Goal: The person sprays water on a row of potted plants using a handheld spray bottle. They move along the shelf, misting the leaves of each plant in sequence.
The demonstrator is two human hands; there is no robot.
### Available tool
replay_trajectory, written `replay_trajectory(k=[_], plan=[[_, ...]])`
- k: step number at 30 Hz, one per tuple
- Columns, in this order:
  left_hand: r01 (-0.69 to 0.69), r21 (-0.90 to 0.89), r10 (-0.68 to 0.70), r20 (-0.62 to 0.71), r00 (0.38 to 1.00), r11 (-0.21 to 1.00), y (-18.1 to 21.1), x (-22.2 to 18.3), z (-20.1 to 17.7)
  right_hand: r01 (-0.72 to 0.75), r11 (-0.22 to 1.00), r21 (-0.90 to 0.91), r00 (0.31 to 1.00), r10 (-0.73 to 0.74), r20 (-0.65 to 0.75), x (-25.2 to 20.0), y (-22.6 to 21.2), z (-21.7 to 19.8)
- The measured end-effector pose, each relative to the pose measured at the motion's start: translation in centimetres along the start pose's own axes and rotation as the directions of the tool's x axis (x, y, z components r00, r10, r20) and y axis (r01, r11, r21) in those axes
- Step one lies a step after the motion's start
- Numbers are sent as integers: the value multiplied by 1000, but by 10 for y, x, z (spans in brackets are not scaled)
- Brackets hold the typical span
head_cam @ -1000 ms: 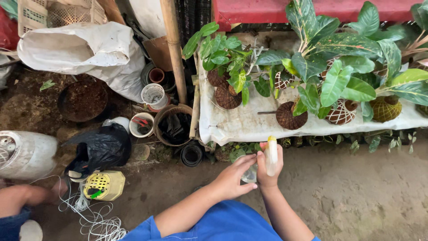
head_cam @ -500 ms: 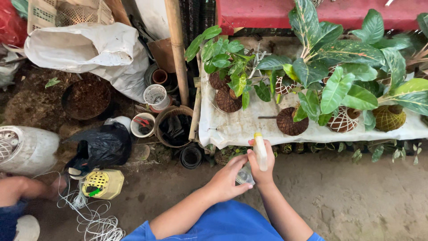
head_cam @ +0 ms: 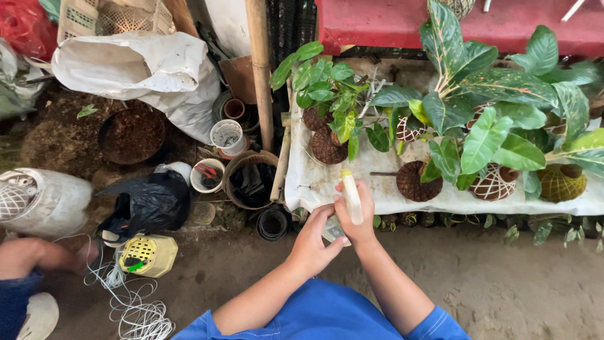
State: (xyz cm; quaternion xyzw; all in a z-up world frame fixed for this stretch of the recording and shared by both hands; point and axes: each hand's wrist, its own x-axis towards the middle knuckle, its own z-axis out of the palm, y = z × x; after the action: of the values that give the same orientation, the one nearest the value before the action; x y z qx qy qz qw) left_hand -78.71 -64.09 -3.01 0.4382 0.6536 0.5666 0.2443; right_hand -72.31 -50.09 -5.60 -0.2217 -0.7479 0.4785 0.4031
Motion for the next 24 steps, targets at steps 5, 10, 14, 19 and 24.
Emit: replay_trajectory(k=[5,10,14,19,24], plan=[[-37,38,40,-88,995,999,-2,3,-2,94,996,9,995,-94,39,14,-5,9],[-29,42,34,-134,990,999,-1,8,-3,-37,999,-24,998,39,57,27,-5,19],[3,42,3,-126,992,999,0,7,-3,44,999,24,998,-45,52,26,-8,23],[-50,52,57,-123,991,997,6,9,-3,53,998,-22,998,-52,41,28,-7,18],[-43,29,44,-22,999,999,14,13,-3,12,1000,-28,999,-13,-45,27,-6,12]])
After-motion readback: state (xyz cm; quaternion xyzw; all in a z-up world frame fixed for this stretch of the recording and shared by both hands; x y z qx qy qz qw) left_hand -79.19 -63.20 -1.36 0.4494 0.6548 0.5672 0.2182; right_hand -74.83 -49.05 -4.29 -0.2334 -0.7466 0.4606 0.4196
